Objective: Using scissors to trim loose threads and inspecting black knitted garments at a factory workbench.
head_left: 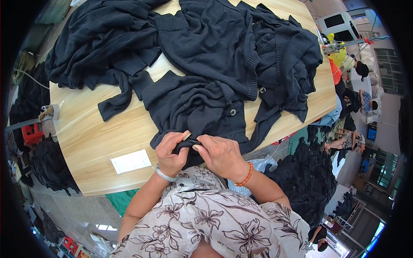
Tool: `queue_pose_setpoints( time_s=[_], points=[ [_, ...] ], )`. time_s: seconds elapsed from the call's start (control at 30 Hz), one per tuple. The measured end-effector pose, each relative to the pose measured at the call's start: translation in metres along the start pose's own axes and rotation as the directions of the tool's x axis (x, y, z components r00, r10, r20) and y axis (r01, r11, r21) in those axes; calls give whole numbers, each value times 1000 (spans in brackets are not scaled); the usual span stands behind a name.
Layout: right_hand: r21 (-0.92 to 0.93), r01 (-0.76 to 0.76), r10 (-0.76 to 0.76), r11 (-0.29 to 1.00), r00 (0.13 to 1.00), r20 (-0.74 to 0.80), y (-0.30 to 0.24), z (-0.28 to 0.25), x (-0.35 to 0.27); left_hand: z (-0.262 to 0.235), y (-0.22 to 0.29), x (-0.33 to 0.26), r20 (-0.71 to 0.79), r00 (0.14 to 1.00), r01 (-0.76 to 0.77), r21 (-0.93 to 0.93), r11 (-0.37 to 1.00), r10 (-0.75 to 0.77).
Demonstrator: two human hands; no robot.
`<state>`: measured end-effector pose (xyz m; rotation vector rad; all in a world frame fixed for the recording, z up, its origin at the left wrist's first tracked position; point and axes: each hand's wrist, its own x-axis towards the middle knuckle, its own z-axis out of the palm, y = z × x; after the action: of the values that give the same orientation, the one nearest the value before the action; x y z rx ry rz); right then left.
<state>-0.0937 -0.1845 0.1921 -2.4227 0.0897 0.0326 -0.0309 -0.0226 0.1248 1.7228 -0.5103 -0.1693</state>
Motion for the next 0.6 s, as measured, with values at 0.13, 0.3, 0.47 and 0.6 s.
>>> queue_pose_setpoints(
  time_s=[0.13, 0.3, 0.47, 0.6],
  points=[
    [-20, 11, -11, 1000, 1000, -13, 0, 1, 1, 0, -2, 0, -3, 1000, 4, -1, 1000, -4],
    [-63, 29, -31, 998, 999, -21, -1, 1, 1, 0, -1, 0, -5, 1000, 12, -6, 1000, -12],
    [-57, 19, -21, 998, 999, -34, -3, 0, 2, 0, -1, 1, -3, 1000, 17, -11, 1000, -17],
    [-89, 42, -43, 995, 999, -15, -1, 0, 2, 0, 0, 1, -3, 1000, 21, -12, 1000, -21]
  ],
)
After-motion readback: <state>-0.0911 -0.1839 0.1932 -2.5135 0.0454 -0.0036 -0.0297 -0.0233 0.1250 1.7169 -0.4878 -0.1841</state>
